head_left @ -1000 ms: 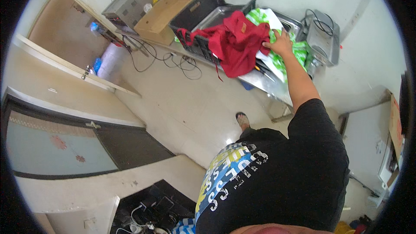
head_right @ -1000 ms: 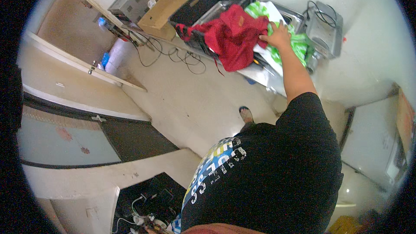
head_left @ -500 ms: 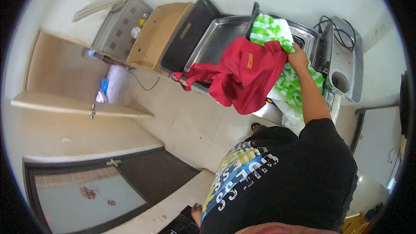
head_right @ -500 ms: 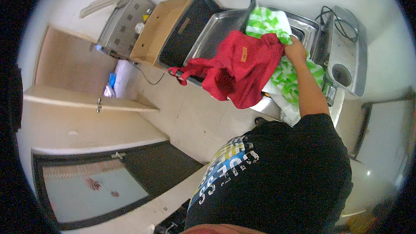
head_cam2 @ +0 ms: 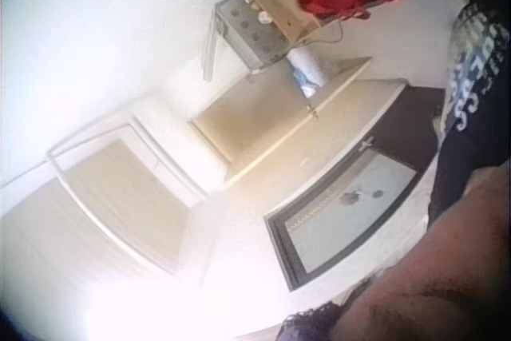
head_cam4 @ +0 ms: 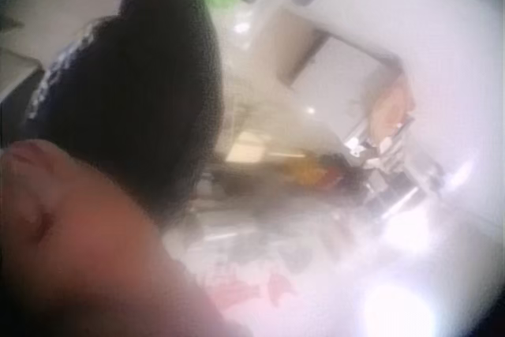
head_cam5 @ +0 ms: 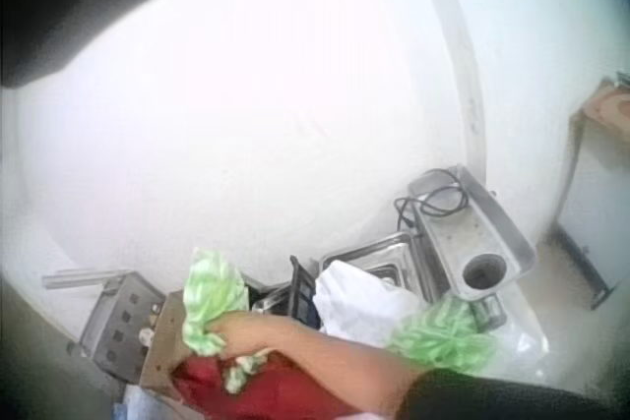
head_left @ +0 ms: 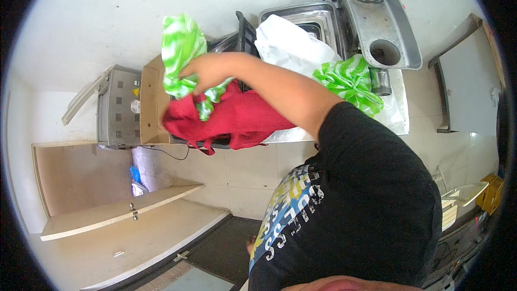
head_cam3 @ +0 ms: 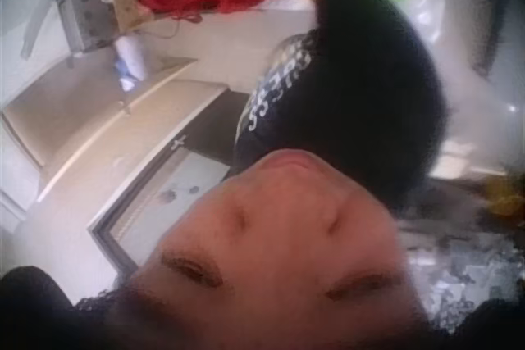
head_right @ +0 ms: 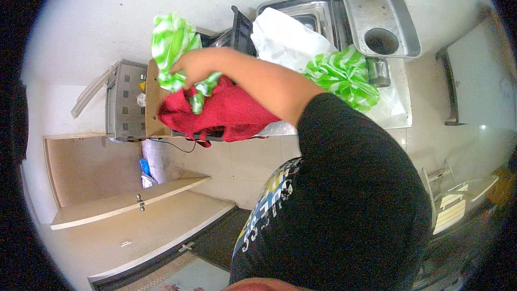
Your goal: The person uses a wrench to tighten bolts on a stainless steel machine, then retrieves a pair of scissors and cuts a piece of fabric. The actions occur in a cluttered workspace with tools and containers visible.
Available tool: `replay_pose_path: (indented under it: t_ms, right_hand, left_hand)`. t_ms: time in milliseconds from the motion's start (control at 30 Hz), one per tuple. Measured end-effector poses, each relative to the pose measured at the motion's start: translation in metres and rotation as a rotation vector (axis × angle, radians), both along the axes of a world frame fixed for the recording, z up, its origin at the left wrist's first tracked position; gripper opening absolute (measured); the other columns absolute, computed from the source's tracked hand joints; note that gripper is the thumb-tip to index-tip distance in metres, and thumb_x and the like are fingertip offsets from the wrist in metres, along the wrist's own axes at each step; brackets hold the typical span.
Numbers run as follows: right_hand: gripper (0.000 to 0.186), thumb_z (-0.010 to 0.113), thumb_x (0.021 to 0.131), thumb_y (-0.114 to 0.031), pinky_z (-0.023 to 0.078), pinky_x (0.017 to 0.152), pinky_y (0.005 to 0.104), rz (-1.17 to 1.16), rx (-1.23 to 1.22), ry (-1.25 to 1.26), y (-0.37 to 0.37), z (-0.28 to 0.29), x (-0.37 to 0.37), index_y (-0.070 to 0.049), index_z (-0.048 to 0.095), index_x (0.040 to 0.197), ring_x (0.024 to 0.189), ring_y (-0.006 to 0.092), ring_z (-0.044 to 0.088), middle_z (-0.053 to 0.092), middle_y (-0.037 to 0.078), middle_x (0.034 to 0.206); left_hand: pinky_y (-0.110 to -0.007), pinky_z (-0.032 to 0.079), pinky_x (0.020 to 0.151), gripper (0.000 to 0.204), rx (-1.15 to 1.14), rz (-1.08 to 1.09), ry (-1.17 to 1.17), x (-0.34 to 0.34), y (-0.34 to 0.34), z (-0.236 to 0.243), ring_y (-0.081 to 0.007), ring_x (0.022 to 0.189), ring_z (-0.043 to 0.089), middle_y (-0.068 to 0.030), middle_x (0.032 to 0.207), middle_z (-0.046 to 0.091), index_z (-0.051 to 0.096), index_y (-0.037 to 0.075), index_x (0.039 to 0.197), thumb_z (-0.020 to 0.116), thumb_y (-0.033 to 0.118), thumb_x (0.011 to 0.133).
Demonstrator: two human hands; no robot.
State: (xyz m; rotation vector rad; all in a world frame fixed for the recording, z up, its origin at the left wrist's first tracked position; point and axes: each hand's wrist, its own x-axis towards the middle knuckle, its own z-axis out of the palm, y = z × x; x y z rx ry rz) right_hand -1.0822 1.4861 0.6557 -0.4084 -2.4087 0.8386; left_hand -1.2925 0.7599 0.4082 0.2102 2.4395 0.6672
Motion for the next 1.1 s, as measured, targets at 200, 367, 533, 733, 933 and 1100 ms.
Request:
replay_pose_path:
  t_ms: [200, 367, 533, 733, 933, 1100]
  right_hand:
    - [0.069, 0.077, 0.078, -0.03, 0.042, 0.108, 0.043, -1.078, -0.052, -0.315, 0.04, -0.173, 0.196, -0.008, 0.054, 0.139, 0.126, 0.0376, 0.055, 0.06, 0.022, 0.131]
    - [0.072, 0.078, 0.076, -0.029, 0.048, 0.101, 0.0437, -1.147, -0.497, -0.455, -0.015, -0.198, 0.254, -0.009, 0.053, 0.14, 0.116, 0.0388, 0.062, 0.065, 0.024, 0.123]
    - [0.043, 0.069, 0.082, -0.007, 0.049, 0.091, 0.028, -1.127, -0.474, 0.453, -0.057, -0.088, 0.219, -0.003, 0.063, 0.124, 0.101, 0.0122, 0.064, 0.071, 0.008, 0.109]
    - [0.037, 0.064, 0.079, -0.004, 0.054, 0.082, 0.0383, -0.521, -0.16, 1.217, -0.063, 0.097, 0.081, -0.005, 0.064, 0.116, 0.091, 0.0307, 0.07, 0.068, 0.02, 0.107]
    - [0.057, 0.066, 0.086, -0.018, 0.045, 0.101, 0.0486, -0.594, -0.341, 0.912, 0.054, 0.117, -0.05, -0.006, 0.047, 0.138, 0.115, 0.0452, 0.055, 0.058, 0.026, 0.123]
    - [0.049, 0.072, 0.083, -0.023, 0.04, 0.107, 0.0493, -0.655, 0.052, 0.611, -0.022, -0.045, 0.033, -0.011, 0.061, 0.13, 0.124, 0.0406, 0.052, 0.059, 0.02, 0.13]
  left_hand:
    - [-0.039, 0.045, 0.099, 0.052, 0.258, 0.131, -0.15, 0.005, 0.054, 0.01, -0.0269, 0.117, 0.058, -0.012, 0.129, 0.062, 0.048, 0.001, 0.141, 0.067, 0.017, 0.095]
    - [-0.036, 0.044, 0.1, 0.046, -0.05, -0.03, -0.134, 0.039, 0.027, -0.037, -0.0245, 0.116, 0.058, -0.0121, 0.126, 0.063, 0.052, -0.001, 0.137, 0.066, 0.014, 0.096]
    - [-0.035, 0.044, 0.099, 0.044, -0.077, -0.037, -0.187, 0.038, 0.047, -0.049, -0.0234, 0.114, 0.058, -0.0121, 0.125, 0.064, 0.053, -0.001, 0.135, 0.066, 0.013, 0.096]
    - [-0.035, 0.045, 0.098, 0.041, -0.046, -0.04, -0.185, 0.024, 0.058, -0.037, -0.022, 0.113, 0.058, -0.012, 0.124, 0.064, 0.054, -0.001, 0.133, 0.066, 0.011, 0.096]
    - [-0.034, 0.045, 0.097, 0.039, 0.096, -0.057, -0.135, -0.016, 0.112, -0.014, -0.0206, 0.111, 0.058, -0.012, 0.122, 0.065, 0.056, -0.001, 0.132, 0.066, 0.009, 0.095]
    - [-0.034, 0.046, 0.094, 0.036, 0.21, 0.13, -0.208, 0.034, 0.065, -0.033, -0.0194, 0.107, 0.059, -0.0113, 0.118, 0.066, 0.057, -0.001, 0.129, 0.065, 0.008, 0.095]
